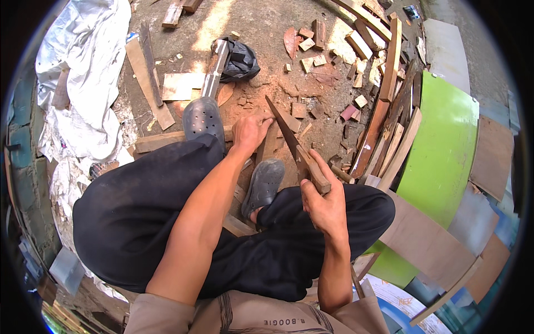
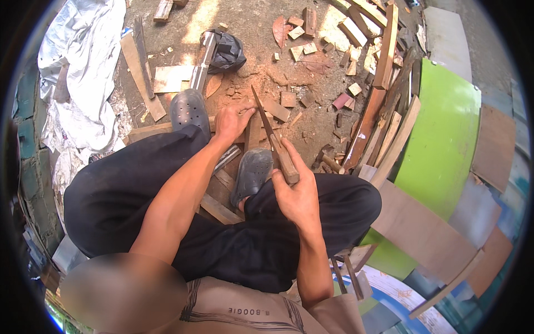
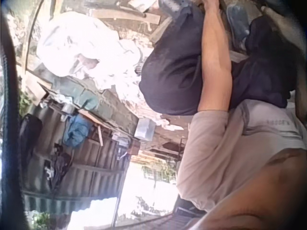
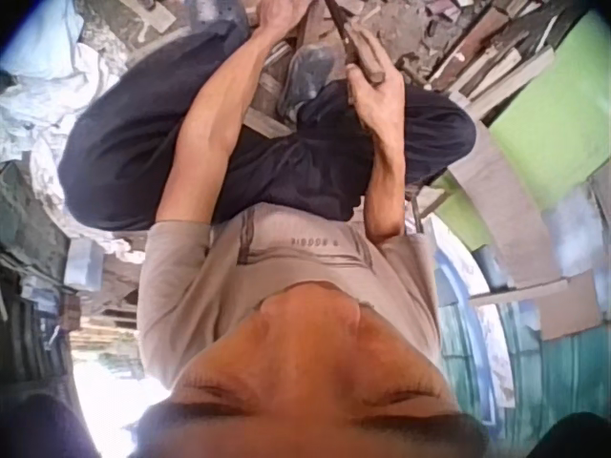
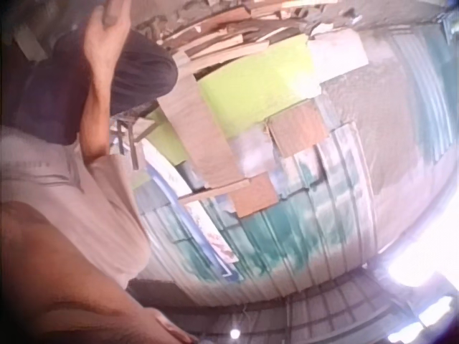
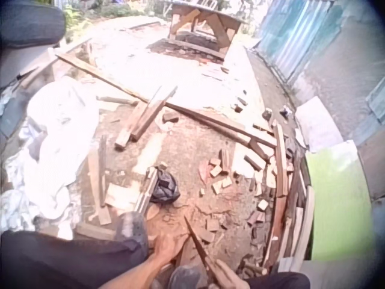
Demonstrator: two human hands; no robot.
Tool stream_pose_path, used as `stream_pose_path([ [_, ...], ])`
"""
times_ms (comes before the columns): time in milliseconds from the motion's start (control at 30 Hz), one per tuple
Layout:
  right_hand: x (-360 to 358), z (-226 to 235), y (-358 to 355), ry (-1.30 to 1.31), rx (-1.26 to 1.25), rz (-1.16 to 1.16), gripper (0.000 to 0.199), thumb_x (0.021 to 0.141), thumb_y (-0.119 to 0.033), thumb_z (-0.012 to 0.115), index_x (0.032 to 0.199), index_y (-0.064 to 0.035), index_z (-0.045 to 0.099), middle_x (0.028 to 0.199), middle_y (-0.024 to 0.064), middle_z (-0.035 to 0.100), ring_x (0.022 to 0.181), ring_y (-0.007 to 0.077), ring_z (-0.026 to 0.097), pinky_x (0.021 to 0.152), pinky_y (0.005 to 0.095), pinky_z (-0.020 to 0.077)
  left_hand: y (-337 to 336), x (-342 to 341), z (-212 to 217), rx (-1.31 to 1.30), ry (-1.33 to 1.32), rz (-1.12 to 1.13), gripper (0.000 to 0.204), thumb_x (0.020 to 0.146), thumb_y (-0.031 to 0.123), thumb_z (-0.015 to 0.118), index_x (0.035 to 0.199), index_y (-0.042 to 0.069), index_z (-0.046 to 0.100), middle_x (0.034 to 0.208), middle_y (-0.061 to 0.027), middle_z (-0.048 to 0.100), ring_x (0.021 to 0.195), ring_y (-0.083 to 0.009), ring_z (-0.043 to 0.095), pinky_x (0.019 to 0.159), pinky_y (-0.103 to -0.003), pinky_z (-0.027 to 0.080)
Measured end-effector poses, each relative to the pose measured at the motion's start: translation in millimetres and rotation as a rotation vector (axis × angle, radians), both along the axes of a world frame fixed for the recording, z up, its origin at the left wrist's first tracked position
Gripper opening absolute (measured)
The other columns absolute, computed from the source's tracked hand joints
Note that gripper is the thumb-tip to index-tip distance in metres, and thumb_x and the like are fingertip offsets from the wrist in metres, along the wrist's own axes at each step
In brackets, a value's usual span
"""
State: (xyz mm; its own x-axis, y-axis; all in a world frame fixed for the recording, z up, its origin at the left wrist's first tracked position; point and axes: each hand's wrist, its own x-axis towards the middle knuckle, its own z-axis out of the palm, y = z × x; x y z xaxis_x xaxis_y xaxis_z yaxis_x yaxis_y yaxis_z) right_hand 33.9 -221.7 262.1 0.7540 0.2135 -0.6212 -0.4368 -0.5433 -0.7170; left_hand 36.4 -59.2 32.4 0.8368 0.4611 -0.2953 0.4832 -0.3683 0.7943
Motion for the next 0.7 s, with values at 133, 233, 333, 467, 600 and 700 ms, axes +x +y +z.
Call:
stream_pose_path([
  [133, -3.6, -15.2, 4.3, -0.022, -0.032, 0.009, 0.057, 0.089, 0.000, 0.058, 0.146, -0.0052, 0.052, 0.117, 0.0162, 0.070, 0.101, 0.0182, 0.065, 0.092, 0.0311, 0.0502, 1.6, -1.9, -14.0, 0.067, -0.152, -0.032, 0.020, 0.088, 0.030, 0.074, 0.101, 0.015, 0.080, 0.107, -0.0123, 0.075, 0.097, -0.0345, 0.071, 0.084, -0.043, 0.056],
  [233, -11.0, -23.1, 1.7, -0.101, -0.040, 0.044, 0.059, 0.088, 0.000, 0.058, 0.146, -0.0058, 0.052, 0.125, 0.0218, 0.068, 0.114, 0.0250, 0.065, 0.098, 0.0334, 0.0485, 8.2, 6.6, 0.1, 0.080, -0.085, -0.130, 0.019, 0.089, 0.026, 0.073, 0.102, 0.014, 0.076, 0.109, -0.0101, 0.073, 0.103, -0.0337, 0.068, 0.088, -0.043, 0.054],
  [333, -19.0, -18.9, 4.5, -0.104, -0.036, 0.042, 0.061, 0.087, 0.000, 0.059, 0.147, -0.0061, 0.051, 0.130, 0.0241, 0.066, 0.120, 0.0278, 0.065, 0.100, 0.0341, 0.0479, 8.8, -1.1, -0.6, 0.043, -0.114, -0.133, 0.018, 0.089, 0.025, 0.072, 0.102, 0.013, 0.075, 0.108, -0.0100, 0.072, 0.104, -0.0339, 0.067, 0.088, -0.044, 0.053],
  [467, -19.5, -22.9, 5.7, -0.085, -0.065, 0.026, 0.060, 0.087, 0.001, 0.059, 0.147, -0.0056, 0.051, 0.129, 0.0221, 0.067, 0.117, 0.0237, 0.065, 0.099, 0.0328, 0.0487, 5.9, -3.1, 2.3, -0.028, -0.074, -0.075, 0.016, 0.089, 0.024, 0.072, 0.099, 0.012, 0.074, 0.106, -0.0101, 0.071, 0.101, -0.0343, 0.067, 0.087, -0.044, 0.053],
  [600, -16.4, -29.6, 5.4, -0.095, -0.042, 0.003, 0.057, 0.089, 0.001, 0.059, 0.145, -0.0035, 0.052, 0.127, 0.0199, 0.068, 0.114, 0.0193, 0.064, 0.097, 0.0310, 0.0489, 9.4, 0.0, -8.2, 0.064, -0.191, -0.114, 0.013, 0.089, 0.022, 0.069, 0.096, 0.013, 0.076, 0.101, -0.0068, 0.070, 0.102, -0.0313, 0.065, 0.089, -0.043, 0.051],
  [700, -25.0, -37.4, 3.8, -0.100, -0.013, -0.042, 0.057, 0.089, 0.000, 0.060, 0.146, -0.0038, 0.052, 0.129, 0.0203, 0.067, 0.117, 0.0205, 0.064, 0.100, 0.0312, 0.0477, 10.8, -1.1, -14.3, 0.201, -0.335, -0.139, 0.015, 0.085, 0.019, 0.073, 0.097, 0.008, 0.074, 0.103, -0.0109, 0.072, 0.101, -0.0334, 0.066, 0.092, -0.042, 0.051],
])
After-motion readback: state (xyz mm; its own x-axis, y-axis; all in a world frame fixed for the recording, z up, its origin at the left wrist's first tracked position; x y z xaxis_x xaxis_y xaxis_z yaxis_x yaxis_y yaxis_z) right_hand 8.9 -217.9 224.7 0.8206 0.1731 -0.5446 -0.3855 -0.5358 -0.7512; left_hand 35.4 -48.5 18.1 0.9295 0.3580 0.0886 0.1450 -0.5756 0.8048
